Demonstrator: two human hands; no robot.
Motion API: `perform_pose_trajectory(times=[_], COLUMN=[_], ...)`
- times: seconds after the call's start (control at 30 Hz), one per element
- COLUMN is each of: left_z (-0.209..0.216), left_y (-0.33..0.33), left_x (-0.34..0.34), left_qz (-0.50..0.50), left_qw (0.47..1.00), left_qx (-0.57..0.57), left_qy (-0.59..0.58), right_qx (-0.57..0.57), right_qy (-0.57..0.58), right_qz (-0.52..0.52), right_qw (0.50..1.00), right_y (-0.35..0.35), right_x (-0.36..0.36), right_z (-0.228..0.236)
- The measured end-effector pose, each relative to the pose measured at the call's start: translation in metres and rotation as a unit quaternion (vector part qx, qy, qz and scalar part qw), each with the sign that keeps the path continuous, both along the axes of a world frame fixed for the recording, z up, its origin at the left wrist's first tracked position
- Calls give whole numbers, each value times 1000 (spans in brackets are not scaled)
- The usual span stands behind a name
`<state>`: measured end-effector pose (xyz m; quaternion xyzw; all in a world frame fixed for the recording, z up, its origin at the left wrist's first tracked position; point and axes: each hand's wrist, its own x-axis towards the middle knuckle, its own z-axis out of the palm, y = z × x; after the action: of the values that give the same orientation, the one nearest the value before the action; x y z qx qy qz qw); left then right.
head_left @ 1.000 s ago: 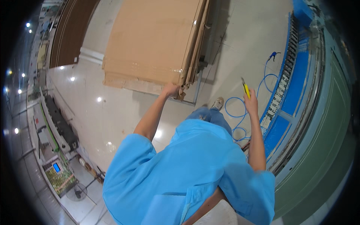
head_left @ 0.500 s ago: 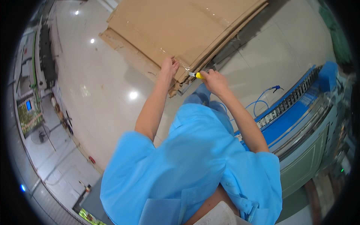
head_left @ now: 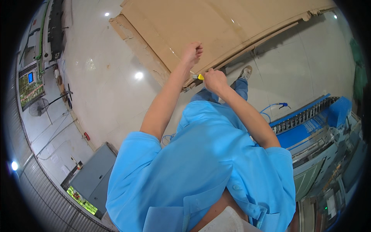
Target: The person uses a utility knife to cut tape and open a cardboard box, removes a large wooden panel, places it on a workbench, and measures its dimensions with a tape measure.
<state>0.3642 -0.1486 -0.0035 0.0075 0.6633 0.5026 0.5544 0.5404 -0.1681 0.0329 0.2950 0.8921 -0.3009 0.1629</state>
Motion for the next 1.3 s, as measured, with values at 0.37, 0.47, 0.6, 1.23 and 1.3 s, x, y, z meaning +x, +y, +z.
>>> perform_pose_trajectory(times=[0.37,0.47,0.6,1.23,1.3], left_z=[-33,-37,-14,-11,-36], left_y=[-94,-105,-104,-27,8], left_x=[-6,1,-19,83,85], left_qz=[-225,-59,-47,174,322], left_qw=[826,947,965,951,906], left_qx=[-221,-230,-204,-94,-93], left_qy=[466,217,161,-239,-257], right_qx=[36,57,64,62,90], right_qy=[7,12,28,47,28], right_qz=[-79,-94,-45,-117,-134], right_qw=[996,994,997,990,986], right_y=[122,169,211,306,306], right_x=[114,139,141,213,242], right_z=[21,13,5,25,26])
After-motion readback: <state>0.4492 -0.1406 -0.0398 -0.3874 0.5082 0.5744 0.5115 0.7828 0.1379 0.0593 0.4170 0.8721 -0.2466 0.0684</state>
